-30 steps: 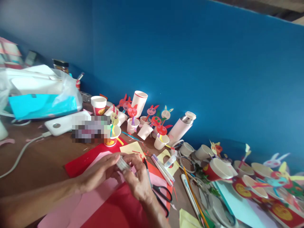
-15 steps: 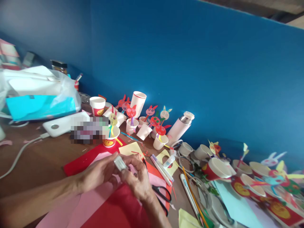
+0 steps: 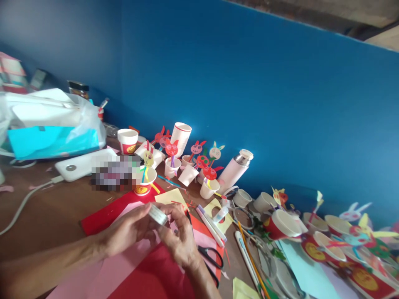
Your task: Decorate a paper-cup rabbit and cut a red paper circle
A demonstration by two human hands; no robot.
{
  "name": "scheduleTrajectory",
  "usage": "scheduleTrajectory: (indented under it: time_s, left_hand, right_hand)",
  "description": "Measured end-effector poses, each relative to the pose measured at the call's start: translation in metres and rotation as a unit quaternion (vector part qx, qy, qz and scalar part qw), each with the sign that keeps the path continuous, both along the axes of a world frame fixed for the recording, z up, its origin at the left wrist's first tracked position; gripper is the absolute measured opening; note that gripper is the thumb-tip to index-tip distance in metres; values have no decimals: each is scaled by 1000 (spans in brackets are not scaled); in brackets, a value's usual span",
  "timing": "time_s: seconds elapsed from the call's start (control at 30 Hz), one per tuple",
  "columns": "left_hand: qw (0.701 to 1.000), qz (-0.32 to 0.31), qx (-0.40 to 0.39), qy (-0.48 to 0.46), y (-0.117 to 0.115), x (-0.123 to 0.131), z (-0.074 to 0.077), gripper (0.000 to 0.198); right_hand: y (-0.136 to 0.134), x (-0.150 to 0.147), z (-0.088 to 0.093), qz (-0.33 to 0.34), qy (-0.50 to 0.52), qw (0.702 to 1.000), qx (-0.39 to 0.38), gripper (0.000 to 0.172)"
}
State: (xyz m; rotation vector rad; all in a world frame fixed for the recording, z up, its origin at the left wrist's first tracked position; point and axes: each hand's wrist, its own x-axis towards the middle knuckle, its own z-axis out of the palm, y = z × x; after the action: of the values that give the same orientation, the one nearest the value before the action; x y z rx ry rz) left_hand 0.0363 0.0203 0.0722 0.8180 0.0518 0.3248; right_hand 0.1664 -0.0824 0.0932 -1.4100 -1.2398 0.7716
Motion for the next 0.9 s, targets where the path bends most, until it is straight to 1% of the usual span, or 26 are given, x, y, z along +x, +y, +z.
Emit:
scheduleTrajectory:
  time_s: [0.07,0.13,0.27,0.37,0.47,0.57,0.7,0.8,0.9]
  left_hand:
    - [999,-13,-29,4,1,0,-1,44]
    - [999,-20,-51,6,1,0,0,42]
    - [998,-32,-61,-3,0,0,2,41]
    - [997,-24,-72,-7,-1,0,3,38]
    - [997,0,-80,3,-1,-1,2,35]
    - [998,25,-52,8,-2,-1,1,32]
    - [999,51,-8,-11,-4,-1,-1,30]
    - [998,61,21,-17,-5,-1,-1,31]
    - [996,71,60,7,-5,-3,1,33]
  right_hand:
    - [0,1,0,-6,-10,1000,-3,14]
    - [1,1,0,3,-10,1000,18,12]
    - [2,2,1,21,-6,998,54,10]
    - [3,1,-2,15,-10,998,61,8]
    - [5,-1,-8,7,27,997,69,9]
    - [7,-4,-13,-2,64,994,86,10]
    - [8,-8,-12,2,93,991,100,8]
    - [7,-12,-10,-7,98,990,101,7]
    - [6,-14,-8,-19,88,989,114,8]
